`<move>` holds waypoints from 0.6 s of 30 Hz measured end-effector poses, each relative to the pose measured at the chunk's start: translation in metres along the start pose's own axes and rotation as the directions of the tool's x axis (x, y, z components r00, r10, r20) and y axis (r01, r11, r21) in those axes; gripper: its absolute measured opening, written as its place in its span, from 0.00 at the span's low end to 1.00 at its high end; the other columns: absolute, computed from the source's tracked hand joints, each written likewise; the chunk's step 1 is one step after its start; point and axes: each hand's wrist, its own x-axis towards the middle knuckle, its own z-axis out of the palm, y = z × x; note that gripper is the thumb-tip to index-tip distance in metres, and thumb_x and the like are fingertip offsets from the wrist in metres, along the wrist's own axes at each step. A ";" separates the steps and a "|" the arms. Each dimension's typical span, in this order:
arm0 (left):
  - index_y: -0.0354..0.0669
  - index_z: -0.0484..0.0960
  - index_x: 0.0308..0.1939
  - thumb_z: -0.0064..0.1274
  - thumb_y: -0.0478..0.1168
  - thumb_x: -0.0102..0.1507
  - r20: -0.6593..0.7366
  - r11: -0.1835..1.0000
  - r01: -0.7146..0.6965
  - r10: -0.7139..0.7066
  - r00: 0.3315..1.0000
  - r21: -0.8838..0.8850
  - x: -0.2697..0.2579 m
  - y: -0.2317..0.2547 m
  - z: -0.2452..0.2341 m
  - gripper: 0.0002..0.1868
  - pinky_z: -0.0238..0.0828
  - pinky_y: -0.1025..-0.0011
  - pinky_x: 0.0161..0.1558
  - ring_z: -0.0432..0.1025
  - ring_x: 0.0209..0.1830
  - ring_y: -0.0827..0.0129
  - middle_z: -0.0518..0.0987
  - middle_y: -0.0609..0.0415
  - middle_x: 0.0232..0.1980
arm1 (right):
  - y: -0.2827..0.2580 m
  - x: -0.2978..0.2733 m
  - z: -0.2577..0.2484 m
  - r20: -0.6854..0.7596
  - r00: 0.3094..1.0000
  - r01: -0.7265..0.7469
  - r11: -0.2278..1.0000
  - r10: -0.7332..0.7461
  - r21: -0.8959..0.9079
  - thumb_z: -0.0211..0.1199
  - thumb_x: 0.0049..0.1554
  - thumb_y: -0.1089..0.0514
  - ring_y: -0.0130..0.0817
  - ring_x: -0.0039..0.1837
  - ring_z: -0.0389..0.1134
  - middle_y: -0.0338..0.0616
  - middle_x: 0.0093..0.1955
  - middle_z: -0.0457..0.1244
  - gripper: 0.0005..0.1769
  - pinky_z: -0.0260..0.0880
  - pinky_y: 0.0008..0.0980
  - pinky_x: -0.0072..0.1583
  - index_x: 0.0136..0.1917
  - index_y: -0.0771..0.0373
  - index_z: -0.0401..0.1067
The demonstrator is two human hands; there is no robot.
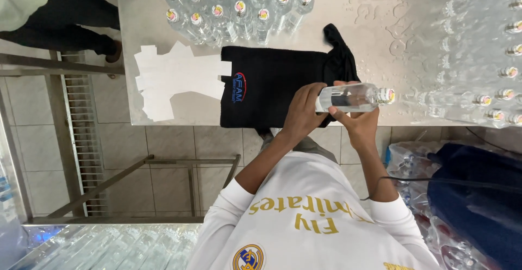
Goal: Manually applying adhesive labels to clear plastic water bottles at a workstation.
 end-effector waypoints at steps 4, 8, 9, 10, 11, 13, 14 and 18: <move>0.40 0.77 0.67 0.73 0.56 0.61 0.045 0.996 0.050 -0.047 0.998 -0.079 0.000 -0.014 0.003 0.38 0.72 0.54 0.69 0.78 0.58 0.53 0.80 0.47 0.55 | -0.005 0.025 -0.023 0.160 0.983 -0.086 0.995 0.094 -0.059 0.84 0.47 0.68 0.46 0.74 0.70 0.63 0.67 0.69 0.43 0.71 0.40 0.72 0.71 0.73 0.66; 0.36 0.77 0.65 0.72 0.61 0.60 0.127 0.991 0.130 -0.127 0.984 -0.015 -0.014 -0.036 -0.021 0.41 0.74 0.50 0.65 0.79 0.57 0.48 0.81 0.42 0.54 | 0.008 0.078 -0.039 0.175 0.975 -0.129 0.990 0.137 -0.058 0.84 0.47 0.66 0.44 0.74 0.68 0.59 0.70 0.67 0.45 0.71 0.43 0.74 0.74 0.72 0.66; 0.36 0.77 0.68 0.66 0.61 0.65 0.257 0.962 0.243 -0.268 0.929 0.124 -0.030 -0.050 -0.027 0.39 0.68 0.45 0.70 0.73 0.66 0.44 0.75 0.37 0.66 | 0.016 0.099 -0.044 0.151 0.973 -0.151 0.978 0.172 -0.141 0.86 0.47 0.63 0.50 0.74 0.68 0.61 0.70 0.66 0.49 0.70 0.49 0.74 0.75 0.74 0.63; 0.36 0.76 0.71 0.61 0.60 0.69 0.358 0.904 0.327 -0.412 0.838 0.275 -0.046 -0.064 -0.033 0.37 0.62 0.40 0.75 0.67 0.76 0.39 0.68 0.32 0.78 | 0.025 0.121 -0.049 0.123 0.971 -0.175 0.959 0.206 -0.223 0.88 0.47 0.60 0.57 0.74 0.67 0.63 0.70 0.64 0.53 0.69 0.54 0.74 0.76 0.76 0.60; 0.36 0.76 0.71 0.61 0.60 0.69 0.358 0.907 0.319 -0.404 0.842 0.274 -0.069 -0.071 -0.041 0.37 0.62 0.40 0.75 0.67 0.76 0.39 0.68 0.32 0.78 | 0.053 0.154 -0.057 0.118 0.973 -0.168 0.961 0.198 -0.221 0.88 0.47 0.60 0.57 0.74 0.67 0.63 0.70 0.64 0.53 0.69 0.54 0.74 0.76 0.76 0.60; 0.40 0.72 0.74 0.46 0.68 0.75 0.305 0.831 0.469 -0.549 0.778 0.300 -0.112 -0.091 -0.056 0.38 0.72 0.44 0.68 0.72 0.72 0.39 0.67 0.31 0.77 | 0.110 0.223 -0.073 0.062 0.994 -0.069 0.949 0.092 -0.309 0.89 0.51 0.60 0.57 0.70 0.70 0.65 0.67 0.67 0.50 0.72 0.55 0.69 0.77 0.72 0.62; 0.40 0.72 0.74 0.46 0.68 0.75 0.303 0.836 0.459 -0.539 0.785 0.300 -0.127 -0.088 -0.063 0.38 0.72 0.44 0.68 0.72 0.72 0.39 0.67 0.31 0.77 | 0.120 0.266 -0.069 0.057 0.995 -0.060 0.950 0.081 -0.306 0.89 0.51 0.60 0.57 0.70 0.70 0.65 0.67 0.67 0.50 0.72 0.55 0.69 0.77 0.72 0.62; 0.46 0.72 0.76 0.52 0.58 0.71 0.208 0.473 0.837 -0.879 0.429 0.276 -0.181 -0.056 -0.086 0.33 0.66 0.46 0.73 0.62 0.82 0.47 0.64 0.44 0.82 | 0.170 0.428 -0.048 -0.027 0.995 0.064 0.847 -0.092 -0.528 0.92 0.47 0.53 0.45 0.61 0.77 0.49 0.61 0.74 0.45 0.79 0.42 0.59 0.68 0.62 0.67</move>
